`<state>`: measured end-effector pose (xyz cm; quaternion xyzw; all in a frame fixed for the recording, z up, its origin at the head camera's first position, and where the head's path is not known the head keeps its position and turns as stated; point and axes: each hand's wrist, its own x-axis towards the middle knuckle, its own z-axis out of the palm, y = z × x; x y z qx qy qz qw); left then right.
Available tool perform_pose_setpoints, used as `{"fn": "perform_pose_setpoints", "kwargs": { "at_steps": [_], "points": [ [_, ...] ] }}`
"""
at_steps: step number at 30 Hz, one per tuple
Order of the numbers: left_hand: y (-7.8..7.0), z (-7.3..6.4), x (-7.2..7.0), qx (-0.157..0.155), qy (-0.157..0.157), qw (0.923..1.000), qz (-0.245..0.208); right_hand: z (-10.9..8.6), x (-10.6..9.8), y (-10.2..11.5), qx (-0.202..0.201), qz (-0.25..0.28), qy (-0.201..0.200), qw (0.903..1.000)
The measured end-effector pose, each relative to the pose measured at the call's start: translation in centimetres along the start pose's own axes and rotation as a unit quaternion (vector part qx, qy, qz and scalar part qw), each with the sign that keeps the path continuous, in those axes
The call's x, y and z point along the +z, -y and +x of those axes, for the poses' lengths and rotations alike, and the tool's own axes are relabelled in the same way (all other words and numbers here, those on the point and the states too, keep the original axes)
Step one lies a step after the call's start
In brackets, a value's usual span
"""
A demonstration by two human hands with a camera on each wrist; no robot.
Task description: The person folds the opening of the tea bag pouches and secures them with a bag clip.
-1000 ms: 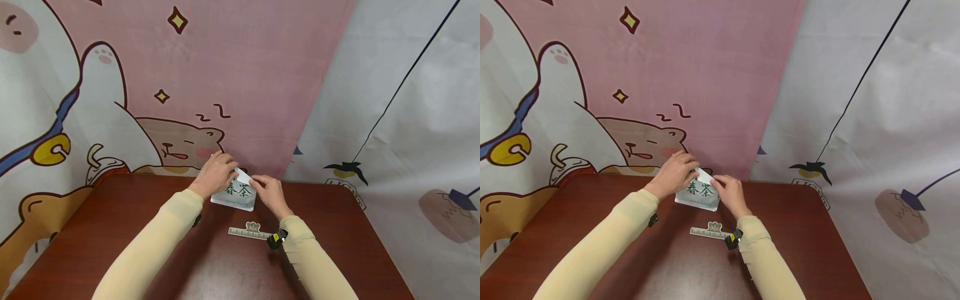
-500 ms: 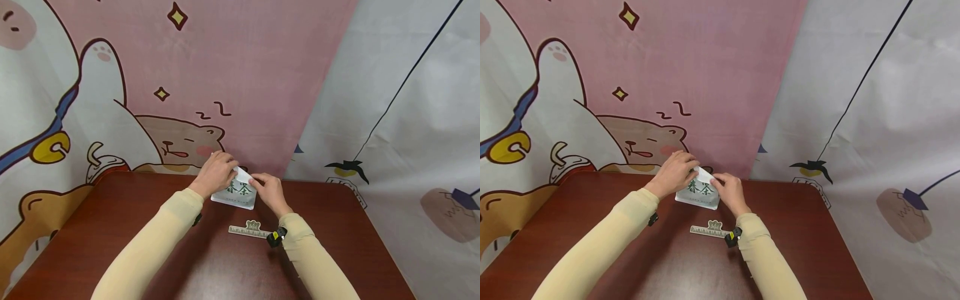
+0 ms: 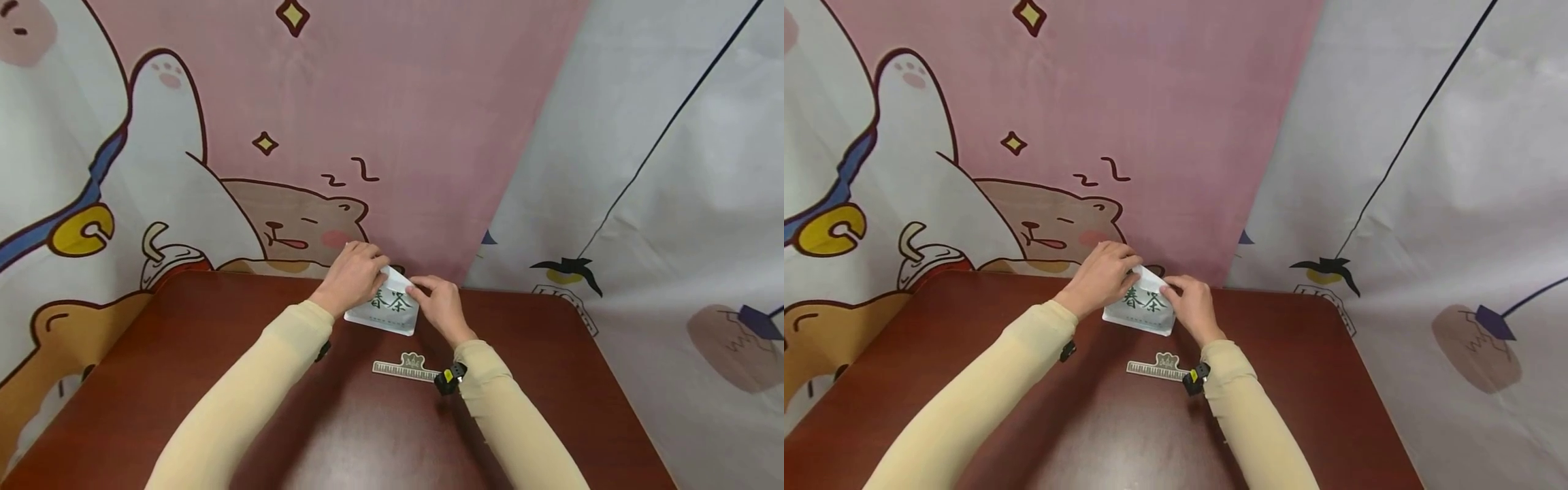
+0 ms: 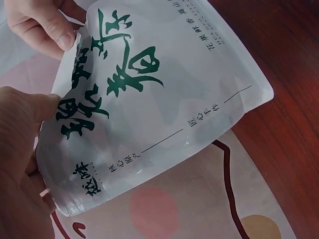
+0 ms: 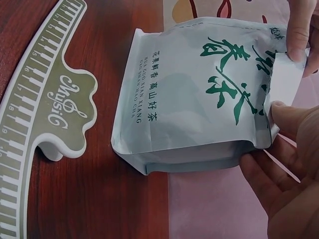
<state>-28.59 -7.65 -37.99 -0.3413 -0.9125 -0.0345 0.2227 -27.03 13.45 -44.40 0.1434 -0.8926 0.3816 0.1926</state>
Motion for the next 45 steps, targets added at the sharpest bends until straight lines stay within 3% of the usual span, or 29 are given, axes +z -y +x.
{"fn": "perform_pose_setpoints", "kwargs": {
  "at_steps": [16,26,34,45],
  "points": [
    [-0.03,0.39,0.06,-0.007,0.008,0.9999,-0.001,0.49,0.27,-0.16,-0.004,-0.021,0.011,0.9997],
    [-0.27,0.86,0.01,0.000,-0.003,0.9997,0.022,0.78,0.34,-0.04,-0.017,-0.023,-0.001,0.9996],
    [-0.37,0.99,0.15,-0.006,0.008,0.9998,0.020,0.62,0.43,-0.19,-0.012,-0.030,-0.004,0.9995],
    [-0.18,0.91,0.65,0.000,-0.018,0.9997,0.020,0.46,0.61,0.01,-0.010,0.003,-0.008,0.9999]
  ]
}}
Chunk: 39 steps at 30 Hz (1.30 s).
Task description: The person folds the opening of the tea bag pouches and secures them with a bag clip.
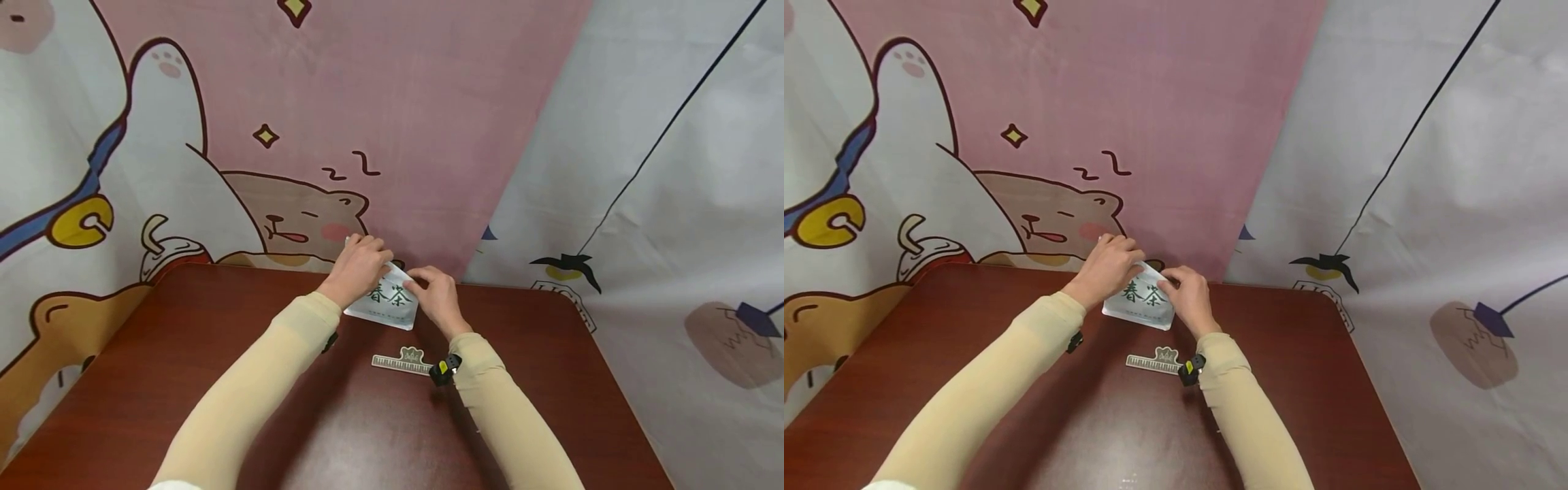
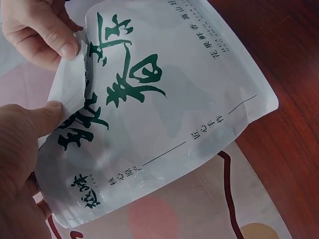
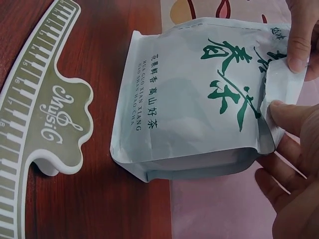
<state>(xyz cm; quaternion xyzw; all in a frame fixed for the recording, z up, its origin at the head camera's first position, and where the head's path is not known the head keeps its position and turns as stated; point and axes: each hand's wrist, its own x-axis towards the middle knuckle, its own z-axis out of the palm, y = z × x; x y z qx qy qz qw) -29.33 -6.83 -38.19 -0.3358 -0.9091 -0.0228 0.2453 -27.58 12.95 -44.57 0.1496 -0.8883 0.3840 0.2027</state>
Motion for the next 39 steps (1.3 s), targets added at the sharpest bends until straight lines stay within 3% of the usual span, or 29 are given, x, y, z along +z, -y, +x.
{"fn": "perform_pose_setpoints", "kwargs": {
  "at_steps": [7,31,39],
  "points": [
    [0.1,-0.1,0.2,0.002,-0.009,1.0000,0.001,0.0,0.4,0.3,0.001,0.016,-0.009,0.9998],
    [0.6,-0.1,1.0,0.005,-0.036,0.9991,0.019,0.3,0.8,0.1,0.014,-0.029,-0.037,0.9988],
    [1.2,-0.2,0.9,-0.007,-0.040,0.9992,0.004,0.3,0.8,0.2,0.017,-0.026,-0.048,0.9984]
  ]
}}
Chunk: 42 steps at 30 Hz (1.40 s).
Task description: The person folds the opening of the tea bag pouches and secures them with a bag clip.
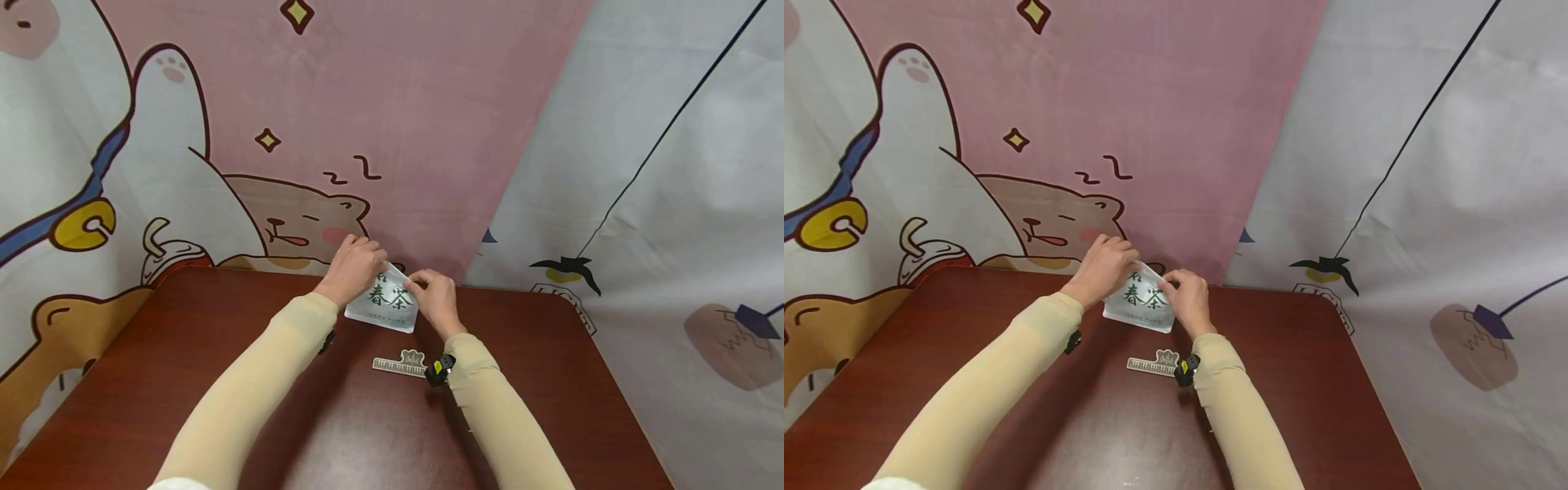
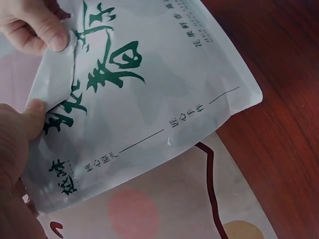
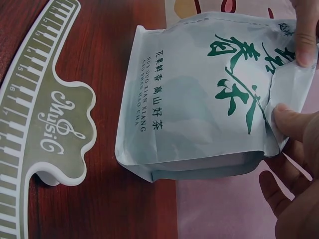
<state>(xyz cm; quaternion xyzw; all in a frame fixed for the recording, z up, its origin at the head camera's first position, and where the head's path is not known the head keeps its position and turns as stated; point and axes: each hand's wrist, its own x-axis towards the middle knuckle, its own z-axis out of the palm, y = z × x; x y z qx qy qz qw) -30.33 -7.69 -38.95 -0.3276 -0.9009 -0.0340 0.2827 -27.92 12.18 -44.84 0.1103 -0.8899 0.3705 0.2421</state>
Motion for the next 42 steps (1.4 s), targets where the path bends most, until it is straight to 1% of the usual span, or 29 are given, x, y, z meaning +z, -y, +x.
{"fn": "perform_pose_setpoints", "kwargs": {
  "at_steps": [7,12,18,25,32,42],
  "points": [
    [0.4,-0.1,-0.4,-0.027,0.015,0.9991,-0.029,0.0,0.2,-0.1,0.012,0.007,0.010,0.9999],
    [0.4,0.0,-0.6,-0.034,0.019,0.9980,-0.049,-0.1,0.1,-0.3,0.009,0.007,0.015,0.9998],
    [0.4,0.0,-0.6,-0.042,0.017,0.9974,-0.057,-0.2,-0.1,-0.5,0.006,0.013,0.030,0.9994],
    [0.5,0.1,-0.7,-0.053,0.015,0.9965,-0.064,-0.4,-0.5,-0.4,0.022,0.020,0.051,0.9982],
    [0.5,0.2,-0.8,-0.080,0.025,0.9928,-0.085,-0.4,-1.1,-0.2,0.009,0.010,0.056,0.9984],
    [0.5,0.3,-0.8,-0.094,0.042,0.9902,-0.095,-0.7,-1.2,-0.1,0.011,0.007,0.058,0.9982]
  ]
}}
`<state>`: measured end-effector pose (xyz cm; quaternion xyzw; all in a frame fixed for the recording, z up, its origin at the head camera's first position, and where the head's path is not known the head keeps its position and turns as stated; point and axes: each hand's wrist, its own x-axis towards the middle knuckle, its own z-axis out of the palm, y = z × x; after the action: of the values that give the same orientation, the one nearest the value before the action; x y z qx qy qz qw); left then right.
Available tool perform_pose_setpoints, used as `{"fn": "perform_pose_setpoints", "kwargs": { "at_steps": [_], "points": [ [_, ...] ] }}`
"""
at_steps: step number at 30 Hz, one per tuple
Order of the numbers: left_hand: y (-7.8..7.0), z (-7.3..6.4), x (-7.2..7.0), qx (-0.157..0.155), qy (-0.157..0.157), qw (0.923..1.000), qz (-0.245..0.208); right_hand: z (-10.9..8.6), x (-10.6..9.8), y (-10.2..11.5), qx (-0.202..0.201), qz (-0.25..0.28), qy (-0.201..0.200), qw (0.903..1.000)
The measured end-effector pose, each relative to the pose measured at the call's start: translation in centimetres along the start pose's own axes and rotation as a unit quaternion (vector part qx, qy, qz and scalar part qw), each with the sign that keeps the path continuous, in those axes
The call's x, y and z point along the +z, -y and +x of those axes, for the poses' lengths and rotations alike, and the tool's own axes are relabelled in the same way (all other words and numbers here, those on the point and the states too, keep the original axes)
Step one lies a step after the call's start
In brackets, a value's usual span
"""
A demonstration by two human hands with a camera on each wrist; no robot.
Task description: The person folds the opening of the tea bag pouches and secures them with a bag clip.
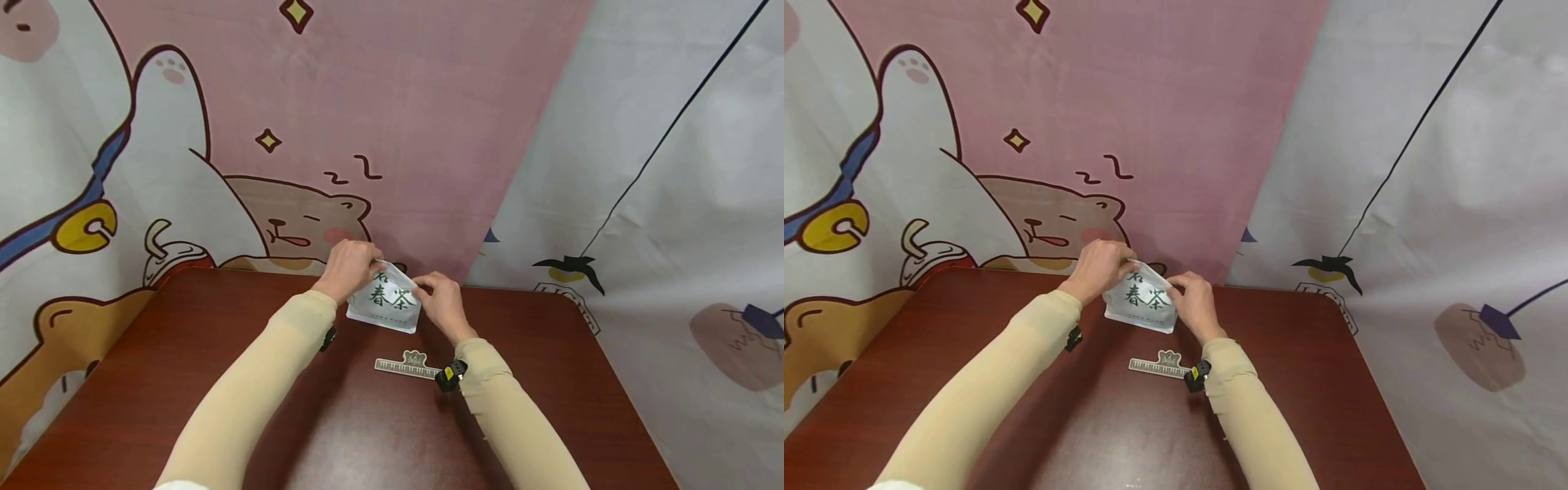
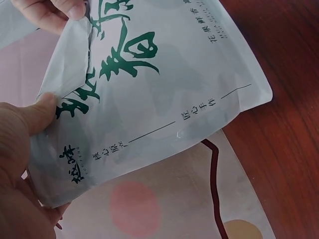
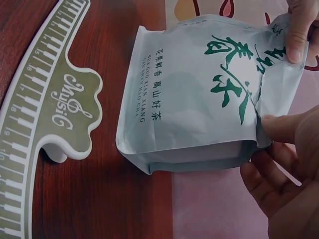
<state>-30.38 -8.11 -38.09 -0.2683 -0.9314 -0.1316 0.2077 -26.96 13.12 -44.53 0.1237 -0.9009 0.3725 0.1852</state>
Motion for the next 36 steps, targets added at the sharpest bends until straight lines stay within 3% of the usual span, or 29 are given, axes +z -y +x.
{"fn": "perform_pose_setpoints", "kwargs": {
  "at_steps": [17,36],
  "points": [
    [0.1,0.0,-0.1,0.003,0.005,1.0000,-0.001,-0.5,-0.6,-0.8,0.026,0.025,0.020,0.9991],
    [-0.1,0.2,-0.2,0.008,0.012,0.9999,0.004,-1.4,-1.6,-1.7,0.009,0.011,0.036,0.9992]
  ]
}}
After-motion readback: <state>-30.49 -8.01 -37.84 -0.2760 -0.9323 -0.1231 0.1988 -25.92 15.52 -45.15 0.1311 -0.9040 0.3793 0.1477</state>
